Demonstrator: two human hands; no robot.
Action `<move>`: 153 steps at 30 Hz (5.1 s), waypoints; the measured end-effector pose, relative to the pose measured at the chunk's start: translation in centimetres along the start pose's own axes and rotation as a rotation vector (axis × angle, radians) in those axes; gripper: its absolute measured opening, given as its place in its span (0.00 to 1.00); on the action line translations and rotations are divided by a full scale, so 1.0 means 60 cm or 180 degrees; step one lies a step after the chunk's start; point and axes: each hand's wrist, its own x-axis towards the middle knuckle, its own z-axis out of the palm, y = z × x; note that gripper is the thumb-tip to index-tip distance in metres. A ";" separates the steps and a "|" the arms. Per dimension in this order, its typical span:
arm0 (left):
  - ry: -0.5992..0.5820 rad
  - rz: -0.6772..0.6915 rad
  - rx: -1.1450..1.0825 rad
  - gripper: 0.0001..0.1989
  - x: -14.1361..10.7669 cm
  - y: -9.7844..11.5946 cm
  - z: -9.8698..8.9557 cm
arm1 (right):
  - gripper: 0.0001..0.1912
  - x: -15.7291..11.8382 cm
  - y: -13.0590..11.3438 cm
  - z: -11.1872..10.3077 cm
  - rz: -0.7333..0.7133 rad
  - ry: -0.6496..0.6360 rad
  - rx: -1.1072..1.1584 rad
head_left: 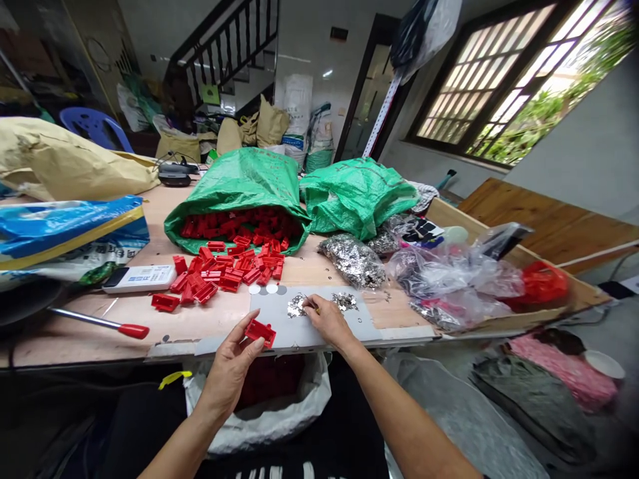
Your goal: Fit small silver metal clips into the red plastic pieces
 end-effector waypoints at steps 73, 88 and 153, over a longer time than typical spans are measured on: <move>-0.0692 0.1162 0.2805 0.16 0.068 0.000 -0.037 | 0.10 -0.069 -0.051 0.017 -0.0498 -0.0530 0.0454; -0.0820 0.1078 0.3301 0.20 0.082 -0.001 -0.052 | 0.09 -0.062 -0.050 0.041 -0.0934 -0.0732 0.0100; -0.0370 -0.1043 -0.1448 0.12 -0.027 0.024 0.007 | 0.20 -0.134 -0.134 -0.025 -0.1037 -0.0921 0.0695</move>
